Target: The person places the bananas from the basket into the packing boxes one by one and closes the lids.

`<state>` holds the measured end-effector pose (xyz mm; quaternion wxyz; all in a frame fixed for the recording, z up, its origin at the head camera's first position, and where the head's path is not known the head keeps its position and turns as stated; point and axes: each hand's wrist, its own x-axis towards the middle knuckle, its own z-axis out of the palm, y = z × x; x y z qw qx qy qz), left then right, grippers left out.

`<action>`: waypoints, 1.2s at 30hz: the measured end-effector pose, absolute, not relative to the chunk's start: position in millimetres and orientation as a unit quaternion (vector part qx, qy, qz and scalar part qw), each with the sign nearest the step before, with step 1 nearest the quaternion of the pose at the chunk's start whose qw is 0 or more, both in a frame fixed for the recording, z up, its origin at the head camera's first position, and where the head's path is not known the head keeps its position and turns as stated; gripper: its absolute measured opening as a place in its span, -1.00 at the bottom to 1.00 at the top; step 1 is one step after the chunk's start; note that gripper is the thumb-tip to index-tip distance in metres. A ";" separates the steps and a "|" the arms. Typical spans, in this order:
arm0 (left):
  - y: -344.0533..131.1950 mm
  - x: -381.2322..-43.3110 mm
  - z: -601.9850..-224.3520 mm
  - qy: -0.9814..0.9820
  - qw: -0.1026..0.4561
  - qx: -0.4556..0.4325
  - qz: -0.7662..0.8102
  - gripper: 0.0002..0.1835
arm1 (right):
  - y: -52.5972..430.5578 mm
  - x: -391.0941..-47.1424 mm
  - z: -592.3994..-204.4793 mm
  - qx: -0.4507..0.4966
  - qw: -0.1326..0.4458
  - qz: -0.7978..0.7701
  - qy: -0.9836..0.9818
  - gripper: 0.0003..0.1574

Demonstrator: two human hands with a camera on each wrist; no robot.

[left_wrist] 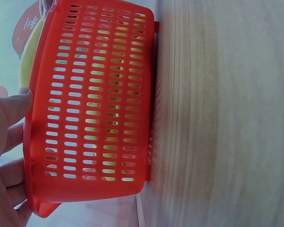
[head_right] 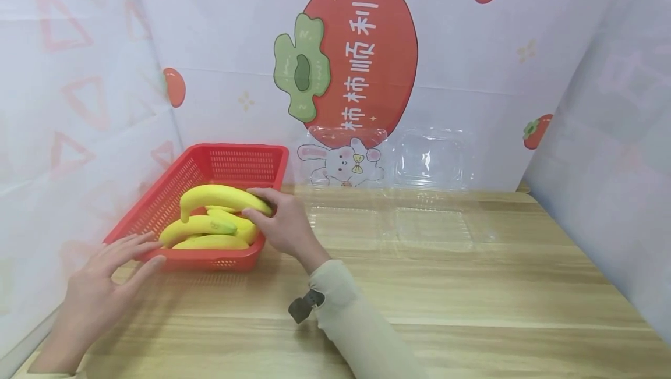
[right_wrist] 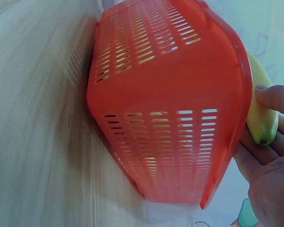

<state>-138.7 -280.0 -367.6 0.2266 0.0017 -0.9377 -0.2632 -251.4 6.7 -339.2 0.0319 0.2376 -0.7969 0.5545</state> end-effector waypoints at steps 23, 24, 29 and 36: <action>-275.5 -140.0 -369.4 -0.942 0.213 0.026 -0.257 -0.41 | 89.8 -250.7 -321.8 0.221 0.125 0.529 -0.810 -0.48; -275.1 -140.2 -369.4 -0.942 0.212 0.025 -0.258 -0.41 | 95.5 -250.8 -321.9 0.218 0.128 0.525 -0.813 -0.48; -274.7 -140.6 -369.7 -0.942 0.213 0.025 -0.259 -0.41 | 123.2 -252.5 -324.4 0.204 0.149 0.504 -0.826 -0.46; -275.7 -139.9 -370.2 -0.946 0.207 0.034 -0.249 -0.40 | 155.9 -255.1 -325.8 0.182 0.167 0.484 -0.840 -0.47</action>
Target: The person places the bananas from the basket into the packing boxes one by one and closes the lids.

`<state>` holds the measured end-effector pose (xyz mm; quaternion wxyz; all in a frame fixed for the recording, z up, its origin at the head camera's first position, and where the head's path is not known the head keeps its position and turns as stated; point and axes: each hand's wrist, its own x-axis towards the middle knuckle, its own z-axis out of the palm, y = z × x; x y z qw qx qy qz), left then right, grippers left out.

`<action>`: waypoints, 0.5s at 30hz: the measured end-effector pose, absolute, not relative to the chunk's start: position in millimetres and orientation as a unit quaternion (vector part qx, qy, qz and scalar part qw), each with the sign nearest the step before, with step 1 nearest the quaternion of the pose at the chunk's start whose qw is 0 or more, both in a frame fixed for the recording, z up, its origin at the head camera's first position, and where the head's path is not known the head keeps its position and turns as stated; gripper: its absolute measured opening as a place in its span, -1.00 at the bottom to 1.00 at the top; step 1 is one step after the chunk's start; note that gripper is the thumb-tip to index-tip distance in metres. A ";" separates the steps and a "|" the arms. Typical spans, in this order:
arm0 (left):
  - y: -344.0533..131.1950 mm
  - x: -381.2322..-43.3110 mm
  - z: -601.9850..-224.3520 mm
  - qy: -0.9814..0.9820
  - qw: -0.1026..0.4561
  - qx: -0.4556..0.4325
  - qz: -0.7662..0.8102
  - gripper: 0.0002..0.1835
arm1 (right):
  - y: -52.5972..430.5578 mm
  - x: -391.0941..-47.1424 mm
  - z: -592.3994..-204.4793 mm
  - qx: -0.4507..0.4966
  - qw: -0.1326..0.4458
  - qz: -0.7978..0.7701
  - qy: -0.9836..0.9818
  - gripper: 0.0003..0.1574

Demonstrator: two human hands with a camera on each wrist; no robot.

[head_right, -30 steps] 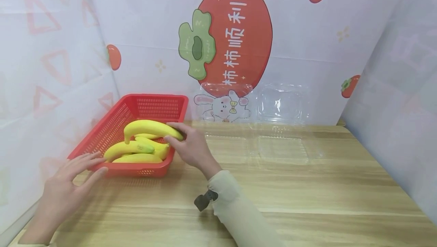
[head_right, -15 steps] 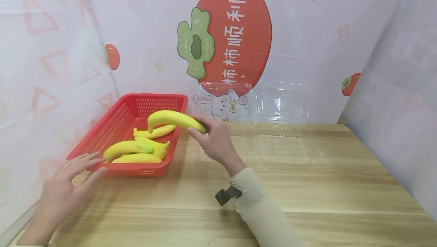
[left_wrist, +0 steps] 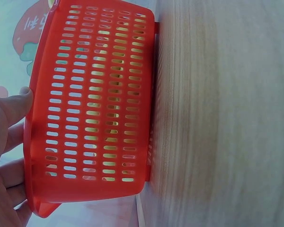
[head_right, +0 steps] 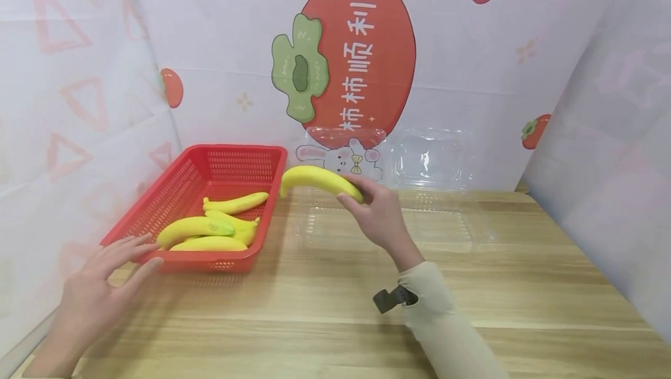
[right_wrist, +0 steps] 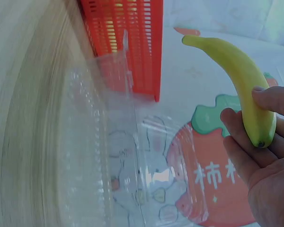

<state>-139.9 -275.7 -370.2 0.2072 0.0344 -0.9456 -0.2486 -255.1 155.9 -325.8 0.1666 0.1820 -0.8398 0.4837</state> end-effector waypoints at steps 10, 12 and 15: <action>-276.4 -139.8 -370.4 -0.948 0.198 0.040 -0.245 -0.38 | 189.0 -259.3 -319.7 0.168 0.197 0.489 -0.833 -0.46; -276.7 -139.4 -370.1 -0.948 0.198 0.040 -0.245 -0.39 | 192.3 -260.2 -318.4 0.166 0.200 0.488 -0.833 -0.46; -276.8 -138.8 -370.0 -0.947 0.200 0.036 -0.247 -0.40 | 195.9 -259.8 -317.1 0.163 0.201 0.486 -0.835 -0.45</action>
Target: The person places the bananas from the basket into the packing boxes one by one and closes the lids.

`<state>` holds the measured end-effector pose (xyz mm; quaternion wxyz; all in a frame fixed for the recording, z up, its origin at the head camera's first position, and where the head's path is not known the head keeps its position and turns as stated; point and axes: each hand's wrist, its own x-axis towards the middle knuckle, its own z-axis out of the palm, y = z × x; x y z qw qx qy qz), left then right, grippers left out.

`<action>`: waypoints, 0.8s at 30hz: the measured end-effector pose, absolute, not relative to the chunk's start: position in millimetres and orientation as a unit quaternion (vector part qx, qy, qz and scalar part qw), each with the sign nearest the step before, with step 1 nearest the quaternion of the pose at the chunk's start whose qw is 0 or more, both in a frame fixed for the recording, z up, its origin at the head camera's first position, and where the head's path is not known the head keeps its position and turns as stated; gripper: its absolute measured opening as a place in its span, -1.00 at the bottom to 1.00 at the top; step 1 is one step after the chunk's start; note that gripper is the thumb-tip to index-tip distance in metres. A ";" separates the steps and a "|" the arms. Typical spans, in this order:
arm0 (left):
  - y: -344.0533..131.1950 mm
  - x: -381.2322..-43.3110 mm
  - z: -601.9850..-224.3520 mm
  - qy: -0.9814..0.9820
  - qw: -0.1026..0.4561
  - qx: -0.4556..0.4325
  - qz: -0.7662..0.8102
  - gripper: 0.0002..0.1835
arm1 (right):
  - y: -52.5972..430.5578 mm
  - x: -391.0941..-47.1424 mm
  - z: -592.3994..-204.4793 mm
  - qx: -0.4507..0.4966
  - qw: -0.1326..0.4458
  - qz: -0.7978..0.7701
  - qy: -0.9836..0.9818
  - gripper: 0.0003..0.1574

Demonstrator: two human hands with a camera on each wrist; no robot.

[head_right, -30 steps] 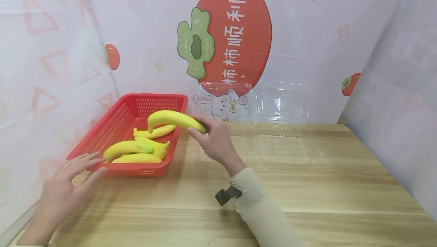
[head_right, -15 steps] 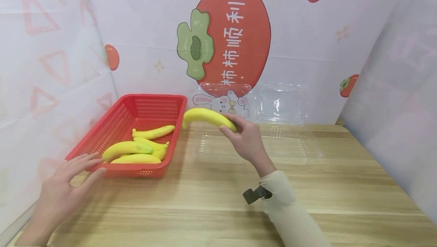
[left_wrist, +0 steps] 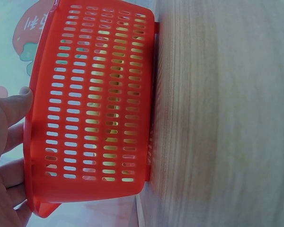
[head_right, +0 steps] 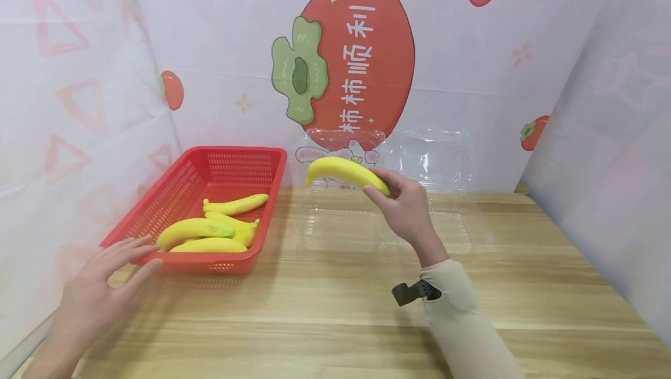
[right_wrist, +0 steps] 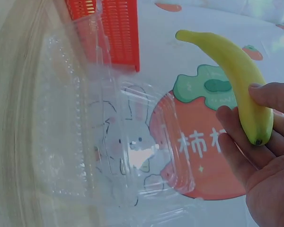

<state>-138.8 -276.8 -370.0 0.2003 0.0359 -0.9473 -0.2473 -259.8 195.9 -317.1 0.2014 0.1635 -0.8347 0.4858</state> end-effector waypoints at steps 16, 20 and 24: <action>-279.7 -139.1 -371.9 -0.943 0.210 0.018 -0.256 -0.43 | 204.6 -257.0 -313.5 0.151 0.196 0.481 -0.841 -0.42; -282.3 -137.0 -371.3 -0.943 0.212 0.017 -0.254 -0.43 | 204.5 -260.5 -314.0 0.151 0.194 0.489 -0.837 -0.43; -280.2 -138.1 -370.9 -0.944 0.210 0.016 -0.254 -0.41 | 208.0 -260.2 -313.9 0.147 0.194 0.488 -0.838 -0.42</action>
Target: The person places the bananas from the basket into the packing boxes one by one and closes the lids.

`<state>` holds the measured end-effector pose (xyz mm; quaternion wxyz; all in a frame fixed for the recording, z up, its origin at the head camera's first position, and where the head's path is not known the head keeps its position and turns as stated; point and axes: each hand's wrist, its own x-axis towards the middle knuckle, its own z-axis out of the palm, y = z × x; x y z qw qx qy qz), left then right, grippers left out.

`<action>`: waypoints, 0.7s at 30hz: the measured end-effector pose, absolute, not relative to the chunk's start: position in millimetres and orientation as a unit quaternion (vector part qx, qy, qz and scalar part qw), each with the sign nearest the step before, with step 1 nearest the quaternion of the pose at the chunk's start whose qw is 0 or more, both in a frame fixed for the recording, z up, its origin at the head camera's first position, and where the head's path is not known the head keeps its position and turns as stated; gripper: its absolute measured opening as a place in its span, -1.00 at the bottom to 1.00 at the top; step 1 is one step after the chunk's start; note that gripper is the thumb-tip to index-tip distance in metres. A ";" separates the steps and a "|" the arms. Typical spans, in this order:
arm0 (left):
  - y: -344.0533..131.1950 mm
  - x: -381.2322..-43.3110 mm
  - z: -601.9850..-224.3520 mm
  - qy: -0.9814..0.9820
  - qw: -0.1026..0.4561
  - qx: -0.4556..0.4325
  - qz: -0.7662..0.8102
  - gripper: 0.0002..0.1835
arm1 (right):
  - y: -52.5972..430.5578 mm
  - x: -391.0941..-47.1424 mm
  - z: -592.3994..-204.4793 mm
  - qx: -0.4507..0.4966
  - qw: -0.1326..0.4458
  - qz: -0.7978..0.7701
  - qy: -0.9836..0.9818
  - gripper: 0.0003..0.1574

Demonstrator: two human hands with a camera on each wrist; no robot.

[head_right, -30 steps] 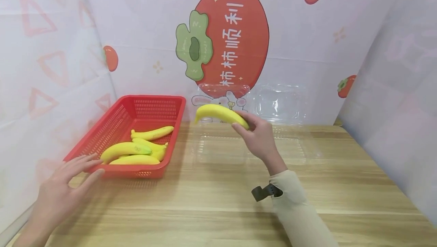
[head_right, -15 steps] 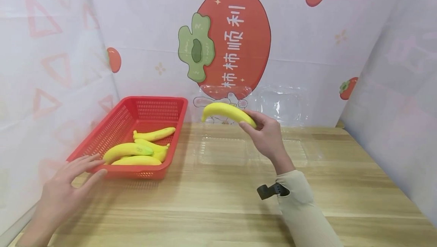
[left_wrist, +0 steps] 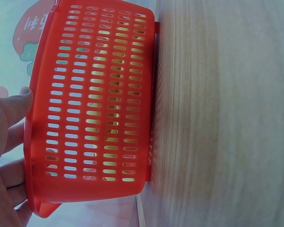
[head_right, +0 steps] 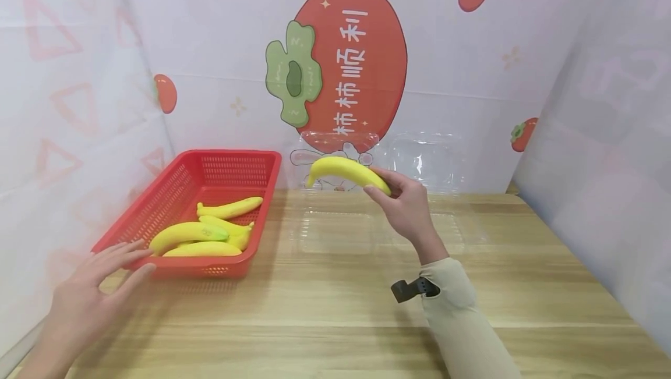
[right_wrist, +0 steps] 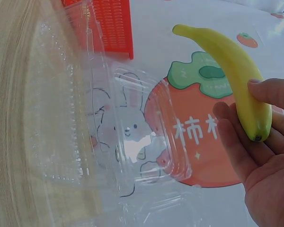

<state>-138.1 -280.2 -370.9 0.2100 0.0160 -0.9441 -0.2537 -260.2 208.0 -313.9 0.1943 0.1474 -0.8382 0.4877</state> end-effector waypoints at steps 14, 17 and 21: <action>-276.1 -142.2 -370.2 -0.945 0.204 0.022 -0.253 -0.39 | 208.0 -268.8 -326.4 0.139 0.176 0.485 -0.845 -0.46; -276.4 -142.3 -370.7 -0.945 0.206 0.019 -0.253 -0.39 | 204.7 -271.2 -333.0 0.131 0.172 0.475 -0.853 -0.47; -279.5 -140.8 -371.5 -0.943 0.215 0.014 -0.255 -0.41 | 196.4 -275.3 -342.0 0.132 0.156 0.467 -0.860 -0.48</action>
